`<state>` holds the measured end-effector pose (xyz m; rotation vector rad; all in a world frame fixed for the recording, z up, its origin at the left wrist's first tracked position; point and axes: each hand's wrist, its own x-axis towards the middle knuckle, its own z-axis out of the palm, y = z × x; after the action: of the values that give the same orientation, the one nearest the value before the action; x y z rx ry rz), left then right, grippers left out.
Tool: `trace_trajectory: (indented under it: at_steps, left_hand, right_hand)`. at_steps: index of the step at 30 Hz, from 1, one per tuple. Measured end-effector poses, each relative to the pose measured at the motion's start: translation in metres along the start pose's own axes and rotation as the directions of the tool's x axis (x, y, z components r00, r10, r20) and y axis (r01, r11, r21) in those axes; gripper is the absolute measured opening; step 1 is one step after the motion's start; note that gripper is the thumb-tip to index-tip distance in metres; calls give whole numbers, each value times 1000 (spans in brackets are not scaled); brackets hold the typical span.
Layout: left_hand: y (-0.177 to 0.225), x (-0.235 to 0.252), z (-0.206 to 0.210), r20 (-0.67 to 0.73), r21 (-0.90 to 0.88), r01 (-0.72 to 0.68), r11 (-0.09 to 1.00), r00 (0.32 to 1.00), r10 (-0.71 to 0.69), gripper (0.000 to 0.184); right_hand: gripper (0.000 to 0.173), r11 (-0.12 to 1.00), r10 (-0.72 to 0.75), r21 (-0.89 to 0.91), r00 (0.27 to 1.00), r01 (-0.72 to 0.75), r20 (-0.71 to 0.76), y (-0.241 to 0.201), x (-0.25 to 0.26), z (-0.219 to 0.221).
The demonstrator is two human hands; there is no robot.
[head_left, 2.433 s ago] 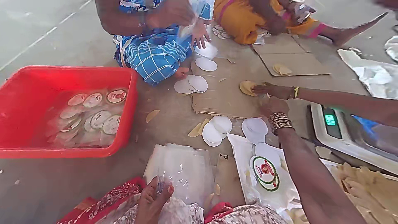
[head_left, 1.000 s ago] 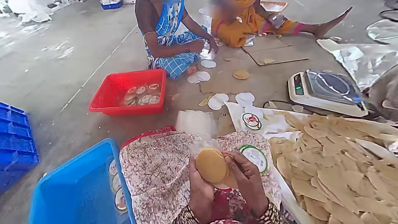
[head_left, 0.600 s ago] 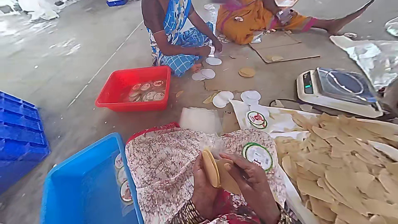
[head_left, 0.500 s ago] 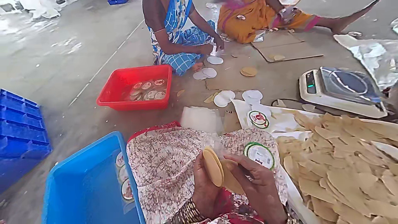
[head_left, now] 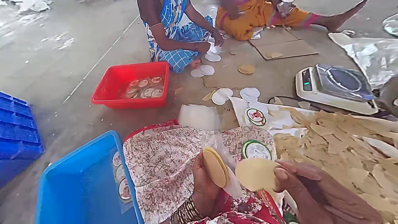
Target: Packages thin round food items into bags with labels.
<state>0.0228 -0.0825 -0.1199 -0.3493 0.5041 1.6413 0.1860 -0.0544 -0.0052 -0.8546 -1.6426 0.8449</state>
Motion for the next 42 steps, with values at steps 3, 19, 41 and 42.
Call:
trace_trajectory:
  at_steps: [3, 19, 41, 42]
  left_hand:
    - [-1, -1, -1, 24, -24, 11, 1000, 1000, -10, 44]
    - [-1, -3, -3, 27, -49, 15, 999, 1000, -13, 42]
    - [0, -4, -3, 14, -59, 28, 998, 1000, -27, 42]
    - [0, -4, -2, 5, -55, 29, 998, 1000, -29, 42]
  right_hand:
    - [13, 1000, -29, 1, 998, 29, -58, 6, 2, 14]
    - [10, 982, -157, -123, 978, 141, -135, 27, -11, 48]
    - [13, 927, -305, -263, 946, 268, -110, 27, -18, 49]
    - [12, 923, -309, -273, 946, 273, -99, 28, -18, 50]
